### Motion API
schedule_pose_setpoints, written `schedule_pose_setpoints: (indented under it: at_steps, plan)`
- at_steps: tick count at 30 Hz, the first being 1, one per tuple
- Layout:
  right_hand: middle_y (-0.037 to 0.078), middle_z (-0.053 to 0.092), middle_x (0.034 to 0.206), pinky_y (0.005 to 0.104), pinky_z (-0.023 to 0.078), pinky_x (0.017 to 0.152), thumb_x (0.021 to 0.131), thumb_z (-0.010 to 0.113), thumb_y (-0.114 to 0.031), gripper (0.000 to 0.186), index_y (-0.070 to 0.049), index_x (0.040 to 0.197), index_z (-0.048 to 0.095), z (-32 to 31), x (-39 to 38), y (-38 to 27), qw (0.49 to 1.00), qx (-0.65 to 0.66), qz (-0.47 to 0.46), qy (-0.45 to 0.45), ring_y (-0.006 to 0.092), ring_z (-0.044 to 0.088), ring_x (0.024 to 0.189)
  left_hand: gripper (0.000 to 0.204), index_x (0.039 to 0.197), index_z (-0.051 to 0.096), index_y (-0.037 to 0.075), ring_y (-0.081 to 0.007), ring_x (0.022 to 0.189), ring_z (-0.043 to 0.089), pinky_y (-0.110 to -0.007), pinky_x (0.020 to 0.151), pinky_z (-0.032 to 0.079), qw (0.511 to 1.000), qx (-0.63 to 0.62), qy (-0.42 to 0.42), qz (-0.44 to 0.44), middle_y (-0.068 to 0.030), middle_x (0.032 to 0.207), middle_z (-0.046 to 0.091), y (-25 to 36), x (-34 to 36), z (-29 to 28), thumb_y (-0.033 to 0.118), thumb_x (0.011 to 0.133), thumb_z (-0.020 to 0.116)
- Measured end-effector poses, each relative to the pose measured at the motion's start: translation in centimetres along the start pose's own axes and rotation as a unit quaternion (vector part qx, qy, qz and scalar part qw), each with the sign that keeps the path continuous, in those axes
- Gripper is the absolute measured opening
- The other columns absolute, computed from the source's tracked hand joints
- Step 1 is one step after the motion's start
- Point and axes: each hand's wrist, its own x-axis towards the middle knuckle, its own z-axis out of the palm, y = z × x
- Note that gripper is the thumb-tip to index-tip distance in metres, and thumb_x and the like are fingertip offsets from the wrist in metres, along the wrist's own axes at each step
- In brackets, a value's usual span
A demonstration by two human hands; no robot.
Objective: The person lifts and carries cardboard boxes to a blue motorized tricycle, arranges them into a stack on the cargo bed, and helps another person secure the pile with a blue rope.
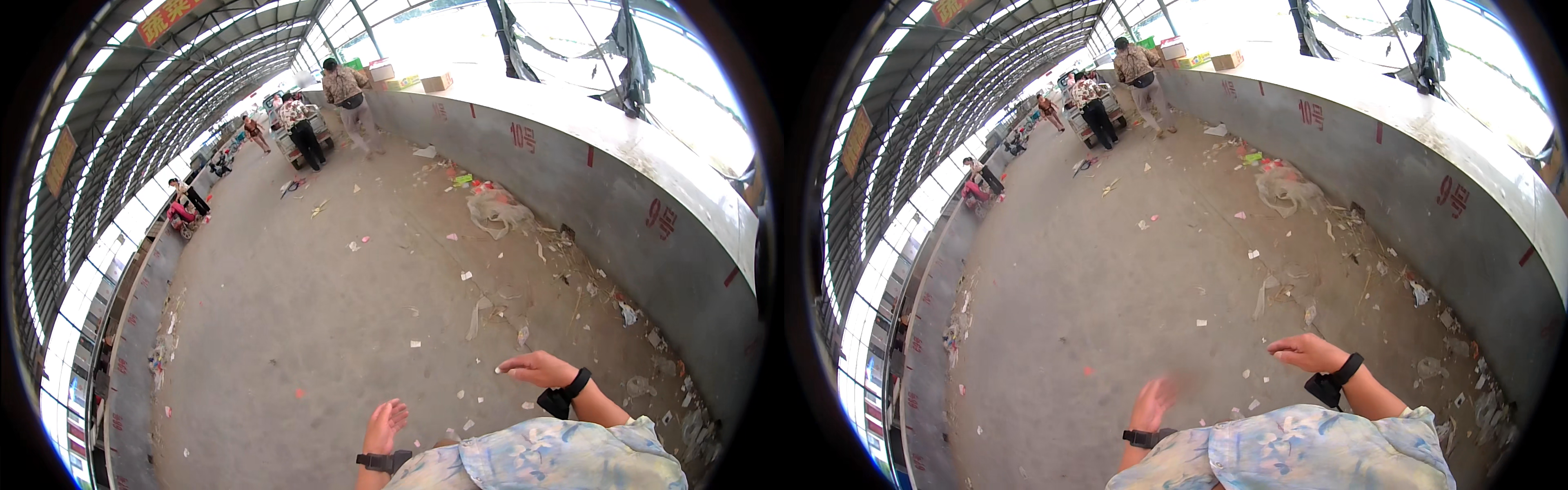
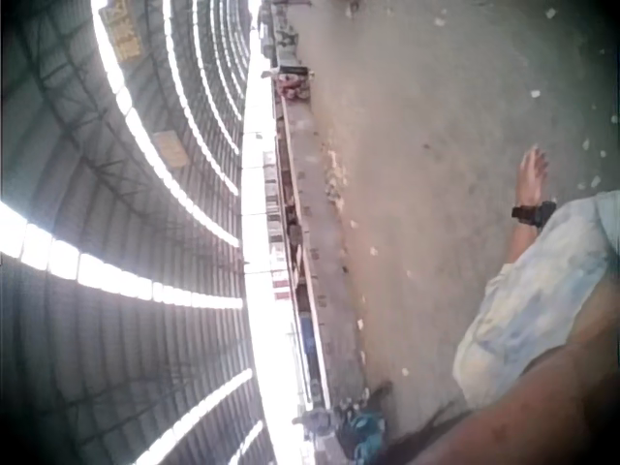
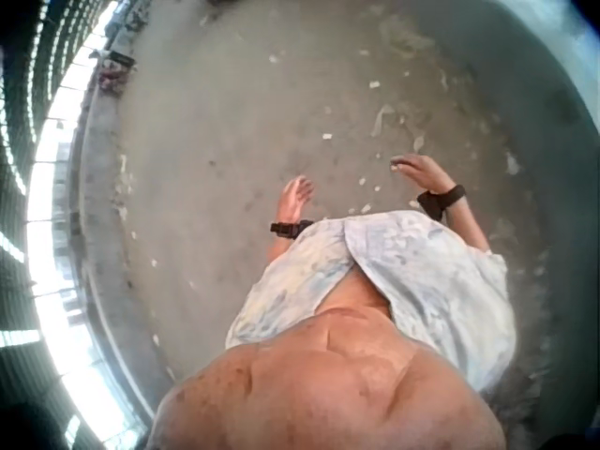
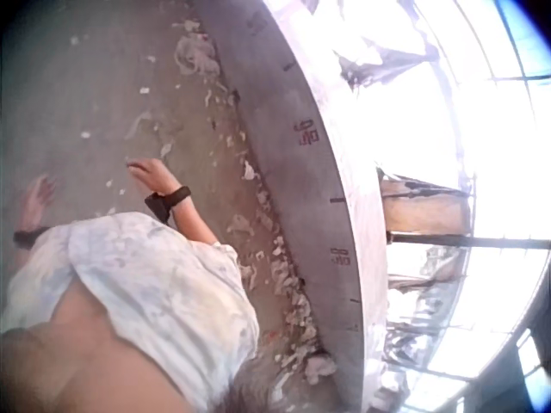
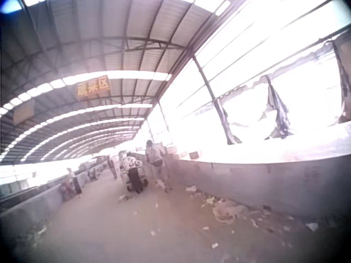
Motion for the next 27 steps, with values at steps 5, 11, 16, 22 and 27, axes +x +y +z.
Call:
schedule_pose_setpoints:
  at_steps: [5,11,16,22,27]
  plan:
    - [0.010,0.065,0.109,0.0299,0.046,0.088,0.092,0.052,-0.021,0.033,-0.003,0.118,0.058,-3.1,9.7,0.1,0.999,0.026,-0.012,-0.039,0.0198,0.061,0.099,0.036,0.118,0.052,0.003,-0.0229,0.096,0.060,-0.036,0.080,0.047,0.999,-0.003,0.018,-0.039,-0.0118,0.109,0.061,1.8,8.1,-1.1,0.030,0.095,0.046]
    - [0.008,0.065,0.109,0.0285,0.045,0.090,0.093,0.052,-0.019,0.032,-0.002,0.119,0.058,-8.1,21.2,-0.8,0.998,0.051,0.033,-0.015,0.0167,0.059,0.101,0.037,0.118,0.052,0.004,-0.0208,0.094,0.060,-0.034,0.078,0.047,0.999,-0.021,0.035,0.001,-0.0106,0.107,0.062,7.7,21.9,-2.0,0.032,0.095,0.046]
    - [0.007,0.065,0.109,0.0269,0.044,0.090,0.093,0.051,-0.015,0.030,-0.001,0.118,0.059,-12.4,29.9,-1.2,0.994,0.080,0.062,0.036,0.0142,0.059,0.100,0.036,0.119,0.053,0.005,-0.0208,0.097,0.059,-0.035,0.081,0.046,0.999,-0.025,0.014,0.026,-0.0112,0.110,0.061,15.0,33.2,-0.8,0.031,0.095,0.048]
    - [0.008,0.065,0.110,0.0273,0.044,0.090,0.093,0.050,-0.014,0.031,0.001,0.118,0.058,-15.5,38.5,0.9,0.984,0.145,0.100,0.002,0.0141,0.059,0.100,0.035,0.119,0.054,0.004,-0.0189,0.098,0.059,-0.032,0.081,0.046,0.998,-0.006,-0.018,0.057,-0.0103,0.111,0.061,22.3,44.5,2.3,0.030,0.095,0.048]
    - [0.009,0.065,0.110,0.0279,0.045,0.091,0.093,0.051,-0.017,0.031,0.000,0.119,0.058,-20.6,47.9,3.0,0.992,0.091,0.087,-0.010,0.0147,0.059,0.102,0.034,0.118,0.054,0.004,-0.0182,0.097,0.059,-0.031,0.081,0.046,0.996,0.009,-0.056,0.070,-0.0095,0.110,0.061,27.6,53.5,8.3,0.029,0.095,0.048]
